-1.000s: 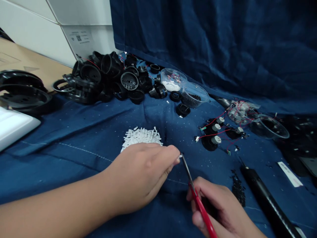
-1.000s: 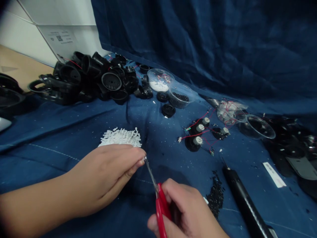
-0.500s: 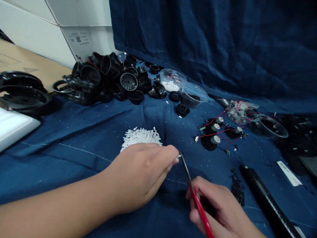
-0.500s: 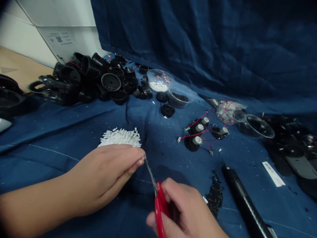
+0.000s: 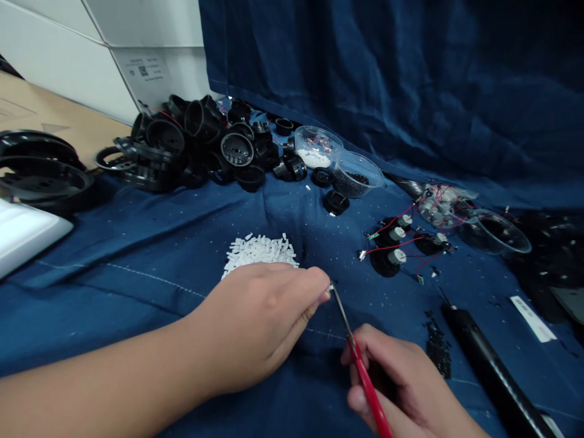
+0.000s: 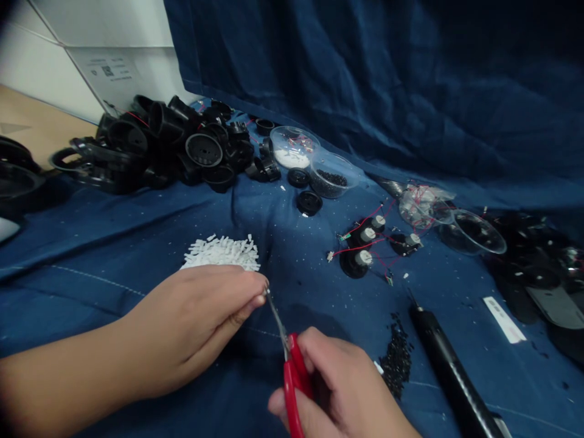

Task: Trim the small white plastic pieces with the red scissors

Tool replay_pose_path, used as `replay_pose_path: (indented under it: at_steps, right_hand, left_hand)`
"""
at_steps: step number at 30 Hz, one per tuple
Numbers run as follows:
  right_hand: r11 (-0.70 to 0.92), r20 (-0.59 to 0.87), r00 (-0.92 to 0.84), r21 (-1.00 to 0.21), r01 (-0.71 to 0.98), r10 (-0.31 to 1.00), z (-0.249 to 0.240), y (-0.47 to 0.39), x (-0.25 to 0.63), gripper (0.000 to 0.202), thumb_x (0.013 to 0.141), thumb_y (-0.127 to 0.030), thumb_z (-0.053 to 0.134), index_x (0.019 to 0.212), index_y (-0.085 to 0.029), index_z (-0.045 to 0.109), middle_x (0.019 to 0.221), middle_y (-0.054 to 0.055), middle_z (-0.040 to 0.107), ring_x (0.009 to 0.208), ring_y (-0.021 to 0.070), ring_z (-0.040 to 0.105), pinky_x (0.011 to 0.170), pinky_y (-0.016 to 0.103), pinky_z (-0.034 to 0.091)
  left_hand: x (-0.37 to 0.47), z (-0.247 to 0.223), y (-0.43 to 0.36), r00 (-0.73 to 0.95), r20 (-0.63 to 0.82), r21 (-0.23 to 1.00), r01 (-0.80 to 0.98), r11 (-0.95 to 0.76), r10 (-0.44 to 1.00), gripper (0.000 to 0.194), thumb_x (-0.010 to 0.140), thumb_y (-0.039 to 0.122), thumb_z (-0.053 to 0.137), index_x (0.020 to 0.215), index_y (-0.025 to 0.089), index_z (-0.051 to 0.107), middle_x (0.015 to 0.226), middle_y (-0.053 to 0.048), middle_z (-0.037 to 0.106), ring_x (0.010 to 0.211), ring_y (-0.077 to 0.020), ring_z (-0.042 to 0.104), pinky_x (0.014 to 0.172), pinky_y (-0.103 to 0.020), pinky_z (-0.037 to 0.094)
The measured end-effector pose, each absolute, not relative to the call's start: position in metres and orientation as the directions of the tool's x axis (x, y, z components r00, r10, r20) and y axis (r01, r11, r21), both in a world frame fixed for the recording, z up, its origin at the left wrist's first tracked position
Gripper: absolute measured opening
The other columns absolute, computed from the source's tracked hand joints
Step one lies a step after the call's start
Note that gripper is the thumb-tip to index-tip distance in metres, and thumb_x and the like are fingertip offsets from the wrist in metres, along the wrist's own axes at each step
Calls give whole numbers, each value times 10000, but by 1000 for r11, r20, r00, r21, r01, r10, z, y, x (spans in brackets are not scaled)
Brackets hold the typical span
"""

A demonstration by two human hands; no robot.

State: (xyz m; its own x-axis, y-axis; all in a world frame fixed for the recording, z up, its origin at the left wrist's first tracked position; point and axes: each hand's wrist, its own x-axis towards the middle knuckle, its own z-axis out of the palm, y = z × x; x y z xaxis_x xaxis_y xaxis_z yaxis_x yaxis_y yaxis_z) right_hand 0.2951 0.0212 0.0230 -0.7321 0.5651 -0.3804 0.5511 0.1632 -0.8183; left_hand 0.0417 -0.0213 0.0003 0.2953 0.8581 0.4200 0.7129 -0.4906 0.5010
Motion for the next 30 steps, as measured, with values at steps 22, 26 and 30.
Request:
replay_pose_path:
  at_steps: [22, 26, 30]
  right_hand:
    - [256, -320, -756, -806, 534, 571, 18, 25, 301, 307, 1029, -425, 598, 818, -231, 488, 727, -7, 633, 608, 132, 583, 521, 201, 421]
    - [394, -198, -750, -751, 530, 632, 23, 24, 296, 380, 968, -567, 685, 842, -225, 578, 712, 4, 621, 618, 153, 568, 524, 205, 473]
    - [512, -85, -747, -676, 529, 659, 31, 26, 283, 418, 923, -633, 726, 869, -225, 654, 668, 3, 597, 641, 177, 596, 559, 215, 530]
  left_hand:
    - [42, 0, -22, 313, 400, 500, 713, -491, 861, 112, 1042, 152, 427, 1034, 240, 495, 806, 43, 608, 687, -173, 579, 669, -309, 439]
    - [42, -1, -21, 304, 420, 495, 714, -496, 855, 113, 1056, 167, 410, 1028, 239, 492, 817, 42, 621, 689, -171, 588, 672, -311, 450]
    - [43, 0, -22, 301, 406, 495, 721, -484, 863, 119, 1063, 176, 424, 1011, 235, 513, 807, 43, 619, 685, -172, 591, 671, -318, 453]
